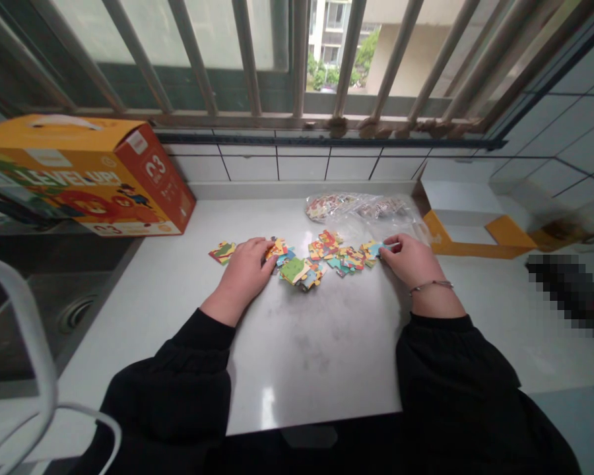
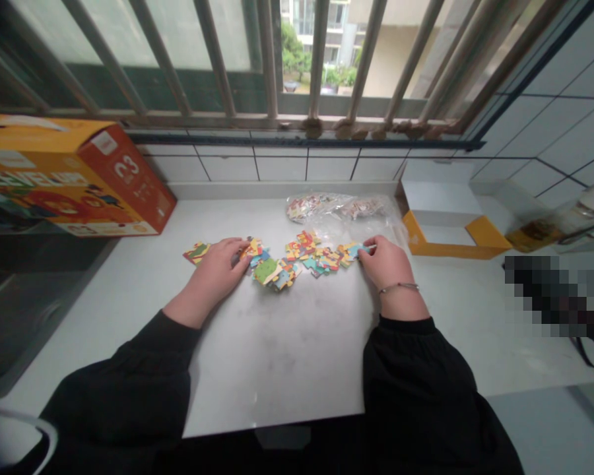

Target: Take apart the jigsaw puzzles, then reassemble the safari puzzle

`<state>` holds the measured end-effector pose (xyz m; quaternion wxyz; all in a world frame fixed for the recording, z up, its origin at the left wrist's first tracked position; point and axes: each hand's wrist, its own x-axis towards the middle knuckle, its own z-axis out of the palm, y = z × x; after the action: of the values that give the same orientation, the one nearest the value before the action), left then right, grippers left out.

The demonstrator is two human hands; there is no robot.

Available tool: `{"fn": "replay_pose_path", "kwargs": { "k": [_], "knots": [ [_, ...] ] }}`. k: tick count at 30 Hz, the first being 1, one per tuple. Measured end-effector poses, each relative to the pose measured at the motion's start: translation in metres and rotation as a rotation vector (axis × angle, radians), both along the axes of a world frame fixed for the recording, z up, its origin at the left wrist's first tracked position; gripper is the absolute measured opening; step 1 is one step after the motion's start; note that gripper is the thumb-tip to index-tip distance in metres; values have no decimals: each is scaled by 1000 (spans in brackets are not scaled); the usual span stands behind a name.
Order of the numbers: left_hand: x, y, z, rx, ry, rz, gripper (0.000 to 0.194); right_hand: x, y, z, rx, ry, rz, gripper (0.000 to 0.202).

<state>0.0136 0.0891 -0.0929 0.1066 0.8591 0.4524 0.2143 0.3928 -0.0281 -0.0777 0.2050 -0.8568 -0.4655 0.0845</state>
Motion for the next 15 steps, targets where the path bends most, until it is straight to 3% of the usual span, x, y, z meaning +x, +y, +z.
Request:
{"fn": "replay_pose_path", "kwargs": {
  "k": [5,9,12,15],
  "knots": [
    [-2,2,-1,13,45,89,39,8,-11,-3,-52,-133,-65,27],
    [-5,4,0,53,118,235,42,-14,-12,6,10,-190,-56,21],
    [-2,2,3,39,127,225,45,-42,-6,8,185,-182,167,27],
    [9,-6,5,-26,152,106,54,-70,3,-2,257,-193,390,42]
  ]
}}
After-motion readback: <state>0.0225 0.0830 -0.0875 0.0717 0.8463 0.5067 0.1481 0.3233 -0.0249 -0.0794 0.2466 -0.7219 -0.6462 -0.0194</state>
